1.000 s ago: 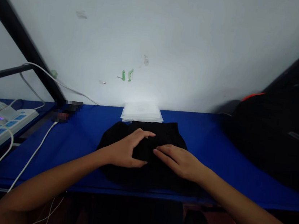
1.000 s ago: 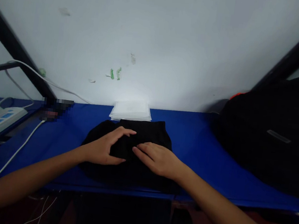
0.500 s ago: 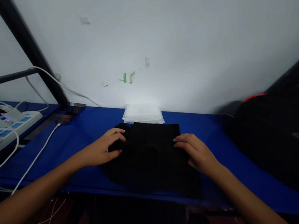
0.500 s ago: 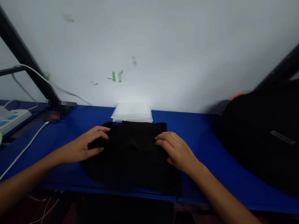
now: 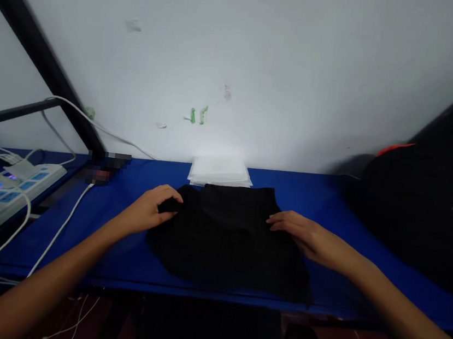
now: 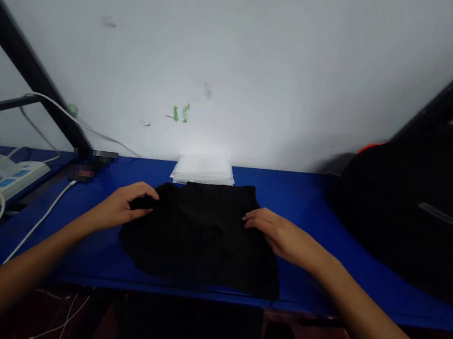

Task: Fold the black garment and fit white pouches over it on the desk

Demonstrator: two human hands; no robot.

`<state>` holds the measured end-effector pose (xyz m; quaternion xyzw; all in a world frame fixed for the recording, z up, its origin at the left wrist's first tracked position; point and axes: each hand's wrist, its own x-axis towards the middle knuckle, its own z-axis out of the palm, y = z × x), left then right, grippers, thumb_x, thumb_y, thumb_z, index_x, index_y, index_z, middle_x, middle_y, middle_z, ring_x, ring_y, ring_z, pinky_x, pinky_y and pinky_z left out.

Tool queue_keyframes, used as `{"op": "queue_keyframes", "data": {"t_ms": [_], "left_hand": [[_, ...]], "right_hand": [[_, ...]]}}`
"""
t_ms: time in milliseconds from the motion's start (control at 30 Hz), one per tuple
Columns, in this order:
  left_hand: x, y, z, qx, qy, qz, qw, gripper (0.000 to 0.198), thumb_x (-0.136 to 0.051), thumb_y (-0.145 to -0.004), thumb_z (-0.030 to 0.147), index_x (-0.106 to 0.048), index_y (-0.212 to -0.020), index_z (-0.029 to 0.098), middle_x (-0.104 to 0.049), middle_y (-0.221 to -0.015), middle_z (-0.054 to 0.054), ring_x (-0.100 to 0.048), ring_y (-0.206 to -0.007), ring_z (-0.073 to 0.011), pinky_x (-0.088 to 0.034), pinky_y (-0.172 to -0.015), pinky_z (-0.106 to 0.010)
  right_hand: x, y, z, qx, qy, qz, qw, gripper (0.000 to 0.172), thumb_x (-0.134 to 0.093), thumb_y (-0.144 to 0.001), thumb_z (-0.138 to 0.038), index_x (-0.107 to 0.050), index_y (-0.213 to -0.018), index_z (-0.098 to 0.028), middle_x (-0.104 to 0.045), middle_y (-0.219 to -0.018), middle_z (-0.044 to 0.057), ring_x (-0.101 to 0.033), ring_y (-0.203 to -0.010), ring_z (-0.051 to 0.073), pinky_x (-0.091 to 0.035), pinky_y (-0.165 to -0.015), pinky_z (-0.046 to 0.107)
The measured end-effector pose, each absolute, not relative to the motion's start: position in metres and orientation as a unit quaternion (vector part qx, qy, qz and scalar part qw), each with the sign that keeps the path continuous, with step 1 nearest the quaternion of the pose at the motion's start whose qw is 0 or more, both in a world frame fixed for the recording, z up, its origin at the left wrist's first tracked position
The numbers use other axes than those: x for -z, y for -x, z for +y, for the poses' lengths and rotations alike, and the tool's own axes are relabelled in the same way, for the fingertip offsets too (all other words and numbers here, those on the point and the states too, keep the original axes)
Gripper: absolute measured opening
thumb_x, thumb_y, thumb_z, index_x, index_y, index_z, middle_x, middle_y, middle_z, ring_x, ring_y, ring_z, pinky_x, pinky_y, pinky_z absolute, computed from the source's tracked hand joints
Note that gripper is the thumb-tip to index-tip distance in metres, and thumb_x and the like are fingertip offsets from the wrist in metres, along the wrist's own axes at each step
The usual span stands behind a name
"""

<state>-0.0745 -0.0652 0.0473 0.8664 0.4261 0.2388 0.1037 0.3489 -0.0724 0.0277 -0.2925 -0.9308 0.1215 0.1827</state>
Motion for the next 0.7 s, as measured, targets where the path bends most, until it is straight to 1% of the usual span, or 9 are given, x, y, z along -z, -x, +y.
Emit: {"op": "queue_keyframes", "data": {"t_ms": [100, 167, 267, 333, 433, 500, 567, 633, 700], "left_hand": [[-0.043, 0.074, -0.047, -0.244, -0.847, 0.471, 0.024, 0.014, -0.05, -0.09, 0.028, -0.059, -0.099, 0.022, -0.067, -0.092, -0.004, -0.064, -0.084, -0.02, -0.051, -0.074, -0.033], [-0.042, 0.071, -0.038, -0.264, -0.812, 0.516, -0.064, 0.019, -0.051, -0.09, 0.027, -0.057, -0.107, 0.02, -0.066, -0.093, -0.006, -0.063, -0.085, -0.0221, -0.05, -0.074, -0.035], [-0.049, 0.055, -0.039, -0.257, -0.825, 0.486, -0.134, 0.03, -0.056, -0.09, 0.03, -0.056, -0.116, 0.017, -0.063, -0.107, -0.012, -0.059, -0.1, -0.0281, -0.049, -0.086, -0.043], [-0.056, 0.042, -0.049, -0.219, -0.892, 0.388, -0.073, 0.035, -0.062, -0.089, 0.04, -0.058, -0.117, 0.02, -0.06, -0.118, -0.013, -0.054, -0.111, -0.0293, -0.046, -0.095, -0.046], [-0.061, 0.026, -0.062, -0.154, -0.949, 0.265, 0.08, 0.047, -0.072, -0.08, 0.052, -0.06, -0.116, 0.024, -0.057, -0.126, -0.009, -0.052, -0.118, -0.0264, -0.045, -0.101, -0.042], [-0.058, 0.021, -0.063, -0.155, -0.946, 0.253, 0.129, 0.032, -0.07, -0.084, 0.046, -0.063, -0.107, 0.024, -0.06, -0.122, -0.008, -0.053, -0.116, -0.024, -0.046, -0.1, -0.041], [-0.054, 0.02, -0.055, -0.186, -0.934, 0.263, 0.154, 0.014, -0.061, -0.092, 0.036, -0.063, -0.096, 0.023, -0.064, -0.113, -0.006, -0.058, -0.108, -0.0206, -0.048, -0.096, -0.038], [-0.051, 0.019, -0.039, -0.205, -0.921, 0.293, 0.157, 0.012, -0.053, -0.096, 0.029, -0.062, -0.092, 0.021, -0.067, -0.102, -0.004, -0.062, -0.096, -0.0177, -0.05, -0.088, -0.034], [-0.049, 0.016, -0.021, -0.189, -0.912, 0.354, 0.087, 0.013, -0.051, -0.096, 0.027, -0.06, -0.091, 0.02, -0.068, -0.093, -0.004, -0.063, -0.084, -0.0175, -0.051, -0.079, -0.032]], "right_hand": [[-0.032, -0.349, -0.073, -0.145, 0.317, -0.92, 0.181, 0.029, -0.049, -0.093, -0.022, -0.058, -0.12, -0.021, -0.062, -0.123, 0.012, -0.058, -0.118, 0.024, -0.051, -0.099, 0.046], [-0.033, -0.347, -0.075, -0.138, 0.335, -0.918, 0.161, 0.038, -0.057, -0.091, -0.034, -0.055, -0.127, -0.02, -0.06, -0.126, 0.014, -0.058, -0.118, 0.026, -0.05, -0.1, 0.048], [-0.033, -0.343, -0.076, -0.127, 0.339, -0.922, 0.138, 0.053, -0.065, -0.085, -0.039, -0.052, -0.132, -0.018, -0.058, -0.13, 0.016, -0.057, -0.12, 0.029, -0.049, -0.1, 0.049], [-0.033, -0.342, -0.076, -0.128, 0.337, -0.923, 0.137, 0.052, -0.064, -0.084, -0.032, -0.052, -0.132, -0.017, -0.058, -0.13, 0.016, -0.057, -0.12, 0.029, -0.05, -0.1, 0.048], [-0.032, -0.341, -0.074, -0.127, 0.346, -0.918, 0.149, 0.05, -0.058, -0.08, -0.017, -0.053, -0.13, -0.018, -0.061, -0.125, 0.014, -0.059, -0.116, 0.027, -0.051, -0.097, 0.046], [-0.031, -0.342, -0.07, -0.125, 0.355, -0.911, 0.168, 0.043, -0.052, -0.081, -0.014, -0.056, -0.124, -0.019, -0.064, -0.119, 0.012, -0.062, -0.11, 0.025, -0.052, -0.093, 0.045], [-0.029, -0.34, -0.061, -0.128, 0.363, -0.902, 0.195, 0.033, -0.048, -0.086, -0.016, -0.059, -0.116, -0.02, -0.067, -0.111, 0.01, -0.064, -0.103, 0.023, -0.053, -0.088, 0.042], [-0.026, -0.337, -0.049, -0.139, 0.381, -0.886, 0.226, 0.023, -0.046, -0.091, -0.022, -0.06, -0.109, -0.021, -0.068, -0.104, 0.008, -0.065, -0.096, 0.022, -0.053, -0.081, 0.038], [-0.023, -0.332, -0.034, -0.141, 0.421, -0.861, 0.249, 0.02, -0.045, -0.094, -0.03, -0.06, -0.103, -0.02, -0.069, -0.095, 0.007, -0.066, -0.086, 0.021, -0.052, -0.075, 0.035]]}}
